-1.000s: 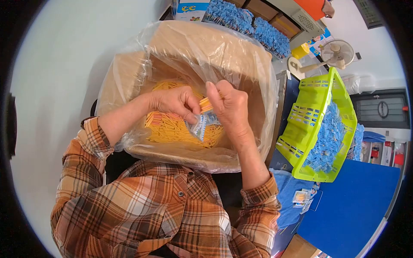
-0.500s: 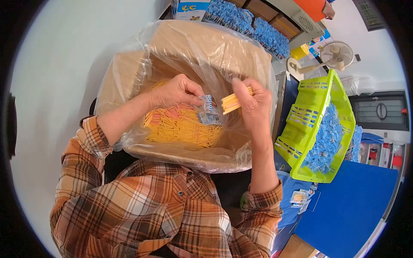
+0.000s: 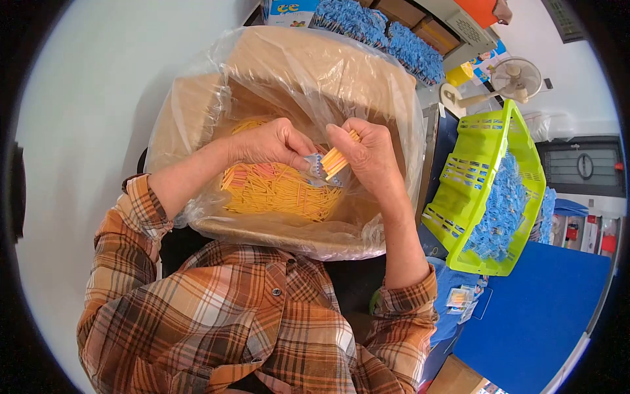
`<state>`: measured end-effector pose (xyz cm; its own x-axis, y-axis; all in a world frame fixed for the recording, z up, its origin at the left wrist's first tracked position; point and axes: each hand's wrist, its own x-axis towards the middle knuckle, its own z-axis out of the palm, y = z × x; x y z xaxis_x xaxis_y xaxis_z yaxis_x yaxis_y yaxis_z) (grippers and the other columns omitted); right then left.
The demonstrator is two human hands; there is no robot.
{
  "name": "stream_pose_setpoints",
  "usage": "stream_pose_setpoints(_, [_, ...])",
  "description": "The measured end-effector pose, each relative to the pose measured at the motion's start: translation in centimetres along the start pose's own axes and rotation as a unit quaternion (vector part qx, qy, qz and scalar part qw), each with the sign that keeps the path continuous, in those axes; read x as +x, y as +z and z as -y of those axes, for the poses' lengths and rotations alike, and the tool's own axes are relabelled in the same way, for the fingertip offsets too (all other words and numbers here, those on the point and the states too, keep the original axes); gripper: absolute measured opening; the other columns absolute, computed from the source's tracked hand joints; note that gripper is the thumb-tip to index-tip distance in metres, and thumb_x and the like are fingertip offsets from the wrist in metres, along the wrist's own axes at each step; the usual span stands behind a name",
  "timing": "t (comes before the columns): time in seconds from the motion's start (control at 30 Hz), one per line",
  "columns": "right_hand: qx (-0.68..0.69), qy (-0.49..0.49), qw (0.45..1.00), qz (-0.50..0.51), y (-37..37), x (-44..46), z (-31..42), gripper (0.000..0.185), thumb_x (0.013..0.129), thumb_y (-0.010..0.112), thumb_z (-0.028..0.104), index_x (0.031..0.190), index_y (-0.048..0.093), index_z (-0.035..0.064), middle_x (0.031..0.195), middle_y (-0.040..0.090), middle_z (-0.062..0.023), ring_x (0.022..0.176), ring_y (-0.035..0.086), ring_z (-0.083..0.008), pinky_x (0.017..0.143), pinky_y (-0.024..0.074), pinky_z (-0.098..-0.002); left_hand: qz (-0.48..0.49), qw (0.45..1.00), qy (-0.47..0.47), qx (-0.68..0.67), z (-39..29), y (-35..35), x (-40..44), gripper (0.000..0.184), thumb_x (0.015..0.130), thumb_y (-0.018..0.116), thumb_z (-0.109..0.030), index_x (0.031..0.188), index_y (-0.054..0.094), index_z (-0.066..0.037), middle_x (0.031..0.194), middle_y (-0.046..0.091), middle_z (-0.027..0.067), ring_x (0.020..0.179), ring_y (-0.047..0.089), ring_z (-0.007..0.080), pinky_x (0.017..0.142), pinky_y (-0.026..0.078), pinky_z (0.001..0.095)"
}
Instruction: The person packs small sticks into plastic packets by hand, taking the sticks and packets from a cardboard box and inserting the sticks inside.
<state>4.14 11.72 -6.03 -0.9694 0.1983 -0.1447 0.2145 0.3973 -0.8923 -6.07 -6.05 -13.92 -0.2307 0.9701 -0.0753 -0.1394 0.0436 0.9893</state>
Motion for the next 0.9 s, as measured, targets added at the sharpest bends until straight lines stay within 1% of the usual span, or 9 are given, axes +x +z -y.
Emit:
stream_pose_setpoints(0.13, [-0.083,-0.084,0.992,-0.049,0.4,0.4,-0.2,0.03,0.087,0.066,0.022,0.069,0.059,-0.0008,0.056,0.051,-0.0015,0.057,0.042,-0.0044,0.048,0.0377,-0.027,-0.014,1.0,-0.021,0.009,0.0,0.0,0.0,0.022,0.08,0.071,-0.003,0.103,0.071,0.001,0.1,0.071,0.0096,0.097,0.063,0.0127,0.089,0.048,0.0261])
stream_pose_setpoints(0.23, [-0.121,-0.133,0.983,-0.032,0.1,0.7,0.1,0.031,0.087,0.066,0.023,0.069,0.058,-0.0006,0.053,0.048,-0.0079,0.052,0.041,-0.0085,0.048,0.0389,-0.0297,-0.015,1.0,-0.026,0.01,0.0,0.0,0.0,0.023,0.081,0.071,-0.003,0.103,0.07,0.001,0.1,0.071,0.0085,0.097,0.063,0.0115,0.088,0.048,0.0257])
stream_pose_setpoints(0.33, [-0.206,-0.164,0.965,-0.016,-0.2,1.4,0.0,0.034,0.088,0.065,0.025,0.066,0.057,0.0005,0.053,0.047,-0.0138,0.046,0.045,-0.0203,0.048,0.0403,-0.0328,-0.009,1.0,-0.022,0.019,0.2,-0.1,0.0,0.023,0.081,0.071,-0.004,0.104,0.07,0.001,0.099,0.071,0.0081,0.095,0.063,0.0106,0.087,0.048,0.0253])
stream_pose_setpoints(0.43, [-0.266,-0.208,0.941,-0.026,0.2,1.3,0.9,0.036,0.089,0.063,0.028,0.065,0.056,0.0023,0.055,0.049,-0.0166,0.05,0.049,-0.0344,0.048,0.0419,-0.0375,0.0,0.999,-0.028,0.019,-0.1,-0.1,0.0,0.024,0.081,0.071,-0.004,0.104,0.07,0.0,0.098,0.072,0.0069,0.09,0.063,0.0095,0.084,0.049,0.0249])
stream_pose_setpoints(0.53, [-0.299,-0.241,0.923,-0.034,0.4,1.3,1.7,0.038,0.089,0.062,0.031,0.064,0.057,0.0044,0.056,0.053,-0.016,0.054,0.053,-0.0377,0.049,0.0433,-0.0418,0.004,0.999,-0.029,0.044,-0.3,-0.1,-0.1,0.023,0.081,0.071,-0.005,0.104,0.071,-0.001,0.095,0.072,0.0055,0.087,0.062,0.0081,0.082,0.049,0.0245])
stream_pose_setpoints(0.63, [-0.329,-0.267,0.905,-0.028,0.3,1.6,2.0,0.038,0.09,0.062,0.033,0.064,0.058,0.0057,0.056,0.054,-0.0145,0.053,0.055,-0.0368,0.049,0.0444,-0.0432,0.007,0.999,-0.02,0.041,0.0,-0.1,0.0,0.021,0.081,0.071,-0.006,0.102,0.072,-0.001,0.091,0.072,0.0035,0.082,0.061,0.0062,0.078,0.049,0.0242])
stream_pose_setpoints(0.73, [-0.327,-0.279,0.902,-0.038,0.4,1.7,2.2,0.038,0.09,0.062,0.033,0.063,0.057,0.0059,0.054,0.054,-0.0134,0.052,0.055,-0.0361,0.048,0.0446,-0.0425,-0.007,0.999,-0.011,0.051,-0.3,-0.1,-0.1,0.019,0.082,0.07,-0.008,0.1,0.072,0.0,0.085,0.071,0.0014,0.078,0.058,0.0045,0.074,0.048,0.0238])
stream_pose_setpoints(0.83, [-0.344,-0.322,0.878,-0.082,0.7,1.7,1.8,0.038,0.089,0.063,0.03,0.062,0.054,0.0053,0.053,0.053,-0.0134,0.051,0.055,-0.0353,0.047,0.0444,-0.0416,-0.023,0.999,0.019,0.037,-0.1,-0.2,-0.1,0.017,0.084,0.07,-0.009,0.098,0.073,0.0,0.082,0.069,-0.0006,0.075,0.056,0.0035,0.071,0.047,0.023])
stream_pose_setpoints(0.9, [-0.327,-0.336,0.877,-0.104,0.8,1.5,1.7,0.038,0.089,0.064,0.028,0.062,0.052,0.005,0.053,0.053,-0.0133,0.05,0.054,-0.0348,0.047,0.0436,-0.0409,-0.033,0.999,0.011,0.012,-0.6,-0.1,-0.3,0.017,0.084,0.069,-0.009,0.098,0.072,0.0,0.081,0.069,-0.0008,0.074,0.055,0.0032,0.07,0.047,0.0225])
